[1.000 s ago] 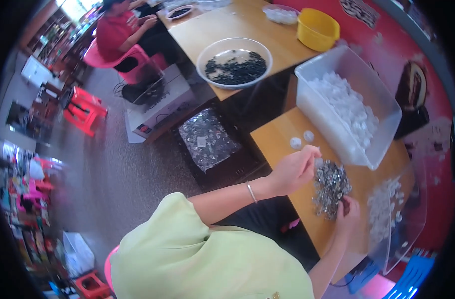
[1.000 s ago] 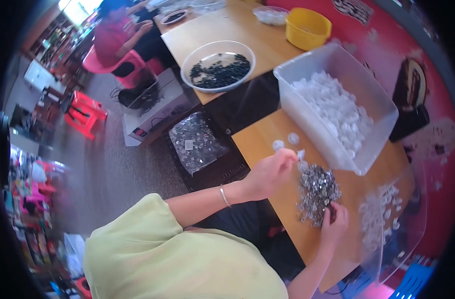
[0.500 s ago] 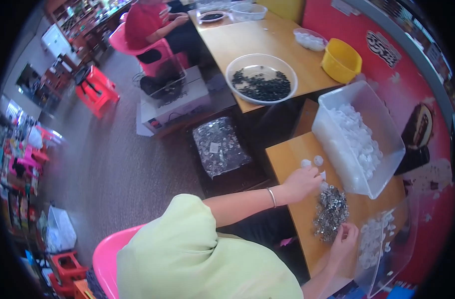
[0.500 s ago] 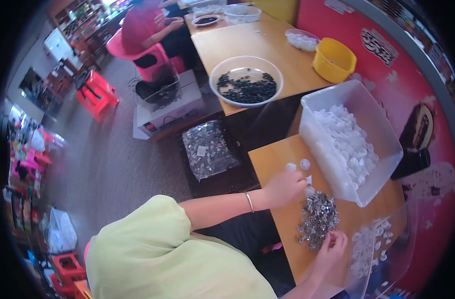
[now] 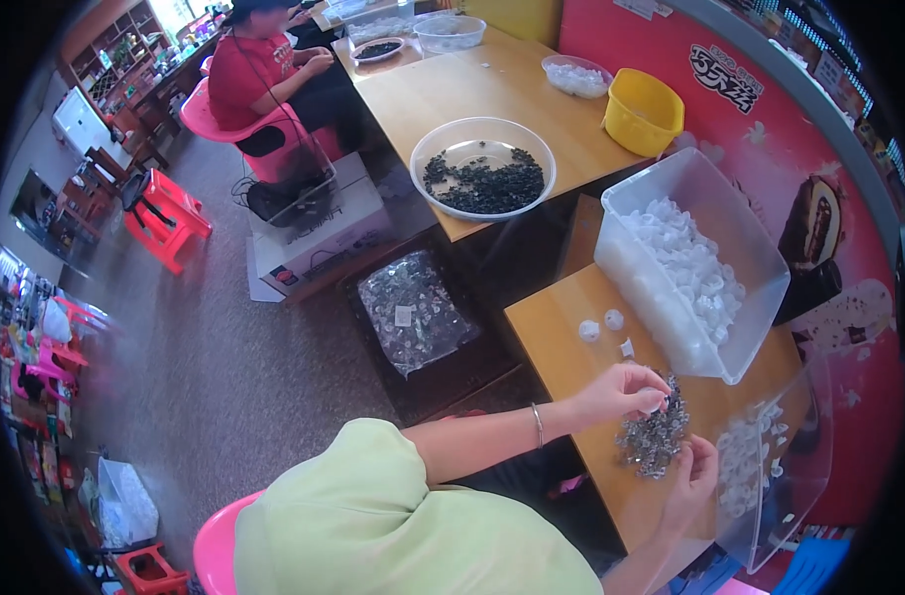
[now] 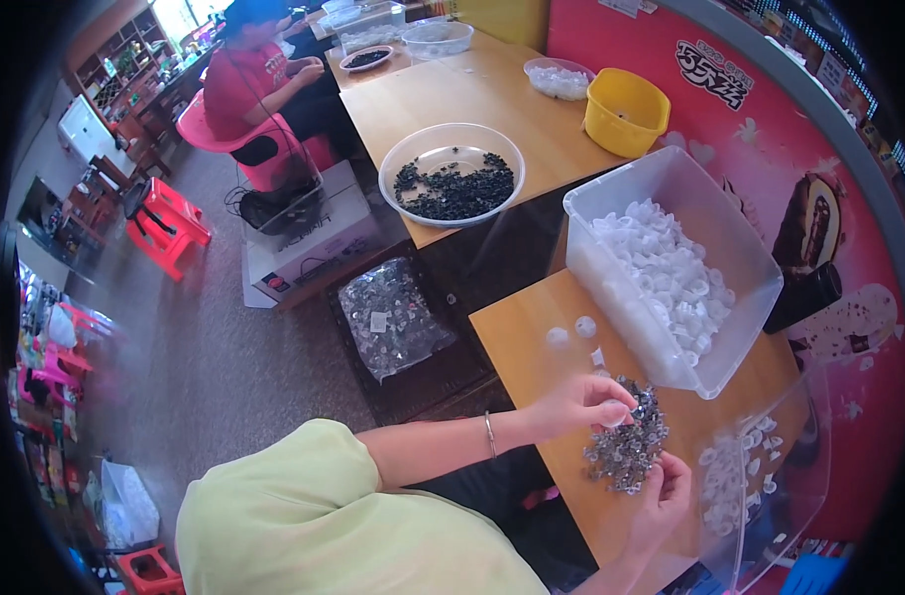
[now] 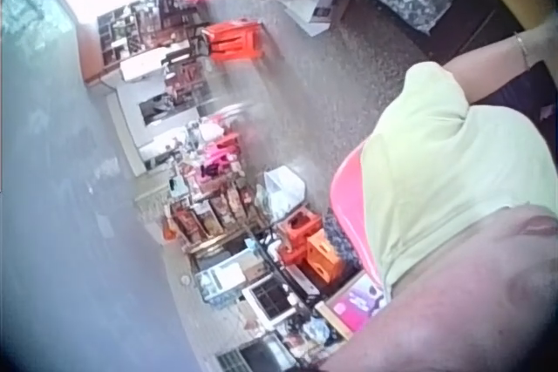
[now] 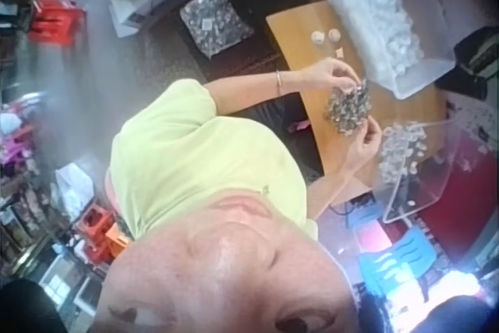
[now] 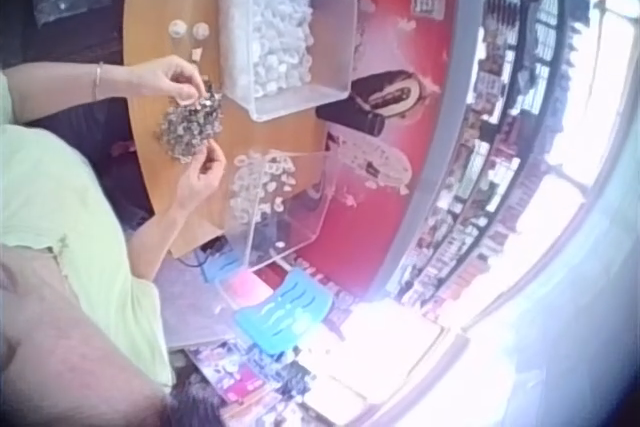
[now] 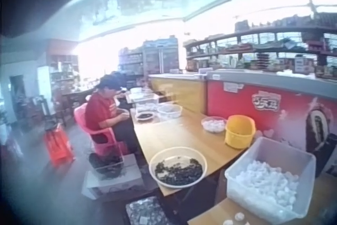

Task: The person assembles small parts by taking white plastic housings and metal components from containers and piles on the table, inserting the metal components into the plastic housings by hand, and placing the assembled pieces into a clear tray.

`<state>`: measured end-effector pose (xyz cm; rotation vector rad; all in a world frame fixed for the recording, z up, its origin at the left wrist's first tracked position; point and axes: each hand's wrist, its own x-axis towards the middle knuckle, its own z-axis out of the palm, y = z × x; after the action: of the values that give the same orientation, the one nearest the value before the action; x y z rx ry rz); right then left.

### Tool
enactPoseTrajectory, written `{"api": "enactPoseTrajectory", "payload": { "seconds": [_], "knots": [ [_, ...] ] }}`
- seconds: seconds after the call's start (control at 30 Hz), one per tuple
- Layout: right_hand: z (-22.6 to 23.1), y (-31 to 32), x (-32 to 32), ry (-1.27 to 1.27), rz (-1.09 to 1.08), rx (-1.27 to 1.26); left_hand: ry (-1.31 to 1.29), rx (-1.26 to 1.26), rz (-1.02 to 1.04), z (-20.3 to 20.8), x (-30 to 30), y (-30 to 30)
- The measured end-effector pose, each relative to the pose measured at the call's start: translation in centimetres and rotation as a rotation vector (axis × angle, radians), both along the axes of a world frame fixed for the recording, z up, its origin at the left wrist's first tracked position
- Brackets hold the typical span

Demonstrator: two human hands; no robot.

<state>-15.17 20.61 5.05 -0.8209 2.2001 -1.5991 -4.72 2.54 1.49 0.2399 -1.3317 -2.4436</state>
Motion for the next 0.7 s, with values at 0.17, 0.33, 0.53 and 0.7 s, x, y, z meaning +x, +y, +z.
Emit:
{"api": "enactPoseTrajectory", "payload": {
  "seconds": [0.17,0.33,0.53,0.7],
  "knots": [
    [0.9,-0.4,0.5,0.044,0.037,0.05,0.053,0.157,-0.004,-0.6,-0.8,1.6],
    [1.1,-1.2,1.1,0.066,0.028,-0.046,0.038,0.307,-0.003,-0.9,-1.5,2.7],
    [1.5,-0.5,1.4,0.075,0.016,-0.031,0.016,0.329,0.001,-2.4,-0.2,3.6],
    [1.0,0.4,1.4,-0.026,-0.008,-0.064,-0.018,0.272,-0.1,-2.3,-0.9,3.8]
  ]
}}
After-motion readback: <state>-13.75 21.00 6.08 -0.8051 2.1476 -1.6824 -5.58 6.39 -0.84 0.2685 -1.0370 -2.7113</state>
